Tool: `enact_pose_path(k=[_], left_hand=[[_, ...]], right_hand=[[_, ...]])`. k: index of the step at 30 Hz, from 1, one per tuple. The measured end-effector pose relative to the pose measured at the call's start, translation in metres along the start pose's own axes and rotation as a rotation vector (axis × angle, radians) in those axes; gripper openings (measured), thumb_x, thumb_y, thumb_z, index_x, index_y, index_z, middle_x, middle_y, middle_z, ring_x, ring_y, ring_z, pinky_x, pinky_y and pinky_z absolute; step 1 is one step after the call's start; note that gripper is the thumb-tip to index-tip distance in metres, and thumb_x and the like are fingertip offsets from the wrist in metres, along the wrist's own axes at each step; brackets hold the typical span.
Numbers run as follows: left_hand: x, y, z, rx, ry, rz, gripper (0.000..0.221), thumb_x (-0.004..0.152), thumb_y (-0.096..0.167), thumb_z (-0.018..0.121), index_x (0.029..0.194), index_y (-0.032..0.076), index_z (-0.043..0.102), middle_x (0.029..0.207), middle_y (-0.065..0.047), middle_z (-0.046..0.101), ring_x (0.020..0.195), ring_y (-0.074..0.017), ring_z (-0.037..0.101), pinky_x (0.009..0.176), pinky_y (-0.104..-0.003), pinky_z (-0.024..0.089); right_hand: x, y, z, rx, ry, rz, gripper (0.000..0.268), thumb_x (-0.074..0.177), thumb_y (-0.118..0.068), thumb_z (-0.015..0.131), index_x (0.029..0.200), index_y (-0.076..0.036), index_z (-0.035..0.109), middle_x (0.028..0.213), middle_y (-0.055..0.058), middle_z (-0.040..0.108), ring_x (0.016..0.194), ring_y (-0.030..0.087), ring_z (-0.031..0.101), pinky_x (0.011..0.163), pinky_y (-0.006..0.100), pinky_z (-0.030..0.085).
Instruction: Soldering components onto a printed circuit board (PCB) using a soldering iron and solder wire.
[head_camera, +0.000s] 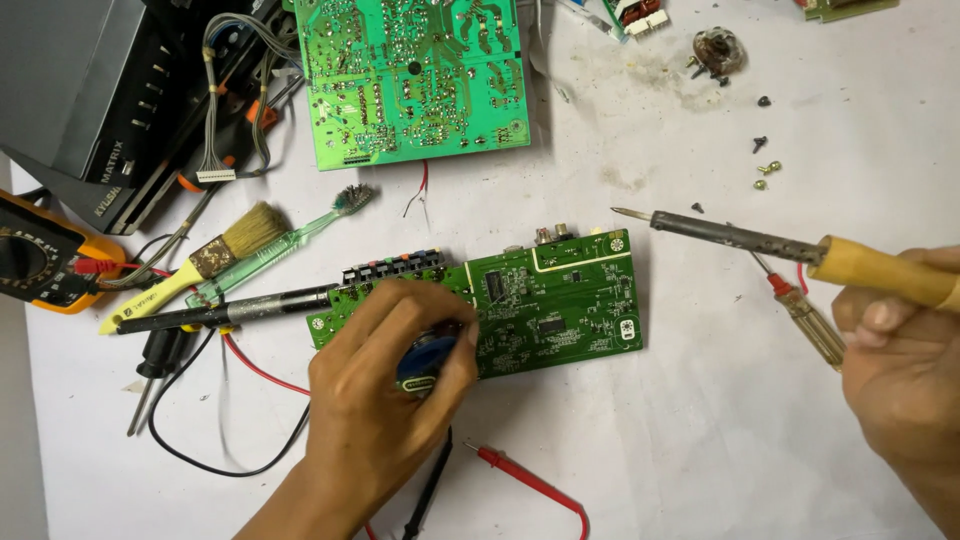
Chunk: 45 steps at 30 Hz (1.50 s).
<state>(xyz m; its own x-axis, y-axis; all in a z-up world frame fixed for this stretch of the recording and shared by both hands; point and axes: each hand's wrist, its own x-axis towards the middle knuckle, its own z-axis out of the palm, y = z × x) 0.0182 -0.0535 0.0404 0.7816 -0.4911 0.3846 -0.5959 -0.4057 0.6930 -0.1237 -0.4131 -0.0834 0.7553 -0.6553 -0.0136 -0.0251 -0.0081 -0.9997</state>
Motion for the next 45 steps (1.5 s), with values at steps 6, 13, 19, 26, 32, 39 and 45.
enact_pose_path(k=[6,13,19,26,32,39,45], left_hand=[[0.000,-0.005,0.006,0.048,0.060,-0.002,0.011,0.091,-0.006,0.067,0.098,0.003,0.066,0.095,-0.011,0.063,0.088,-0.0232,0.067,0.078,-0.030,0.053],[0.008,-0.010,0.014,0.007,0.044,0.021,0.010,0.094,-0.005,0.068,0.100,0.002,0.062,0.091,-0.009,0.067,0.082,-0.0209,0.066,0.077,-0.029,0.054],[0.007,-0.015,0.017,0.025,-0.026,-0.070,0.021,0.093,-0.002,0.068,0.109,0.007,0.057,0.097,-0.004,0.067,0.085,-0.0179,0.066,0.081,-0.028,0.052],[0.005,-0.020,0.020,0.020,-0.067,-0.143,0.026,0.093,0.002,0.070,0.112,0.011,0.055,0.100,0.000,0.068,0.080,-0.0163,0.068,0.072,-0.028,0.054],[0.005,-0.021,0.024,-0.002,-0.061,-0.146,0.026,0.092,0.000,0.070,0.111,0.010,0.054,0.097,0.000,0.066,0.069,-0.0164,0.060,0.065,-0.028,0.050],[0.005,-0.021,0.025,-0.019,-0.069,-0.151,0.026,0.095,0.000,0.069,0.111,0.007,0.051,0.097,-0.001,0.065,0.067,-0.0168,0.058,0.061,-0.029,0.048],[0.004,-0.023,0.025,0.005,-0.084,-0.211,0.026,0.094,0.006,0.069,0.112,0.012,0.052,0.099,0.002,0.068,0.074,-0.0172,0.065,0.068,-0.030,0.052]], right_hand=[[-0.010,-0.011,0.024,-0.065,-0.202,-0.168,0.070,0.105,-0.086,0.047,0.133,-0.022,0.046,0.082,-0.004,0.050,0.068,0.008,0.045,0.072,0.024,0.040],[-0.014,-0.020,0.037,-0.103,-0.133,-0.154,0.070,0.108,-0.080,0.043,0.131,-0.014,0.046,0.082,0.002,0.050,0.071,0.016,0.051,0.076,0.027,0.046],[-0.008,-0.010,0.032,-0.300,-0.133,-0.241,0.040,0.126,-0.024,0.022,0.124,0.013,0.039,0.096,0.016,0.049,0.073,0.026,0.054,0.075,0.036,0.053],[-0.006,-0.011,0.037,-0.209,-0.178,-0.240,0.064,0.115,-0.061,0.034,0.126,0.002,0.040,0.079,0.009,0.048,0.067,0.019,0.049,0.066,0.029,0.043],[-0.006,-0.021,0.043,-0.247,-0.163,-0.216,0.062,0.121,-0.051,0.028,0.129,0.009,0.039,0.089,0.015,0.048,0.069,0.025,0.051,0.068,0.032,0.046],[-0.006,-0.027,0.048,-0.206,-0.190,-0.173,0.067,0.115,-0.059,0.035,0.125,0.007,0.043,0.082,0.015,0.047,0.071,0.023,0.051,0.069,0.030,0.043],[-0.008,-0.030,0.052,-0.240,-0.168,-0.192,0.065,0.115,-0.057,0.035,0.125,0.006,0.043,0.123,0.017,0.054,0.073,0.025,0.055,0.069,0.033,0.046]])
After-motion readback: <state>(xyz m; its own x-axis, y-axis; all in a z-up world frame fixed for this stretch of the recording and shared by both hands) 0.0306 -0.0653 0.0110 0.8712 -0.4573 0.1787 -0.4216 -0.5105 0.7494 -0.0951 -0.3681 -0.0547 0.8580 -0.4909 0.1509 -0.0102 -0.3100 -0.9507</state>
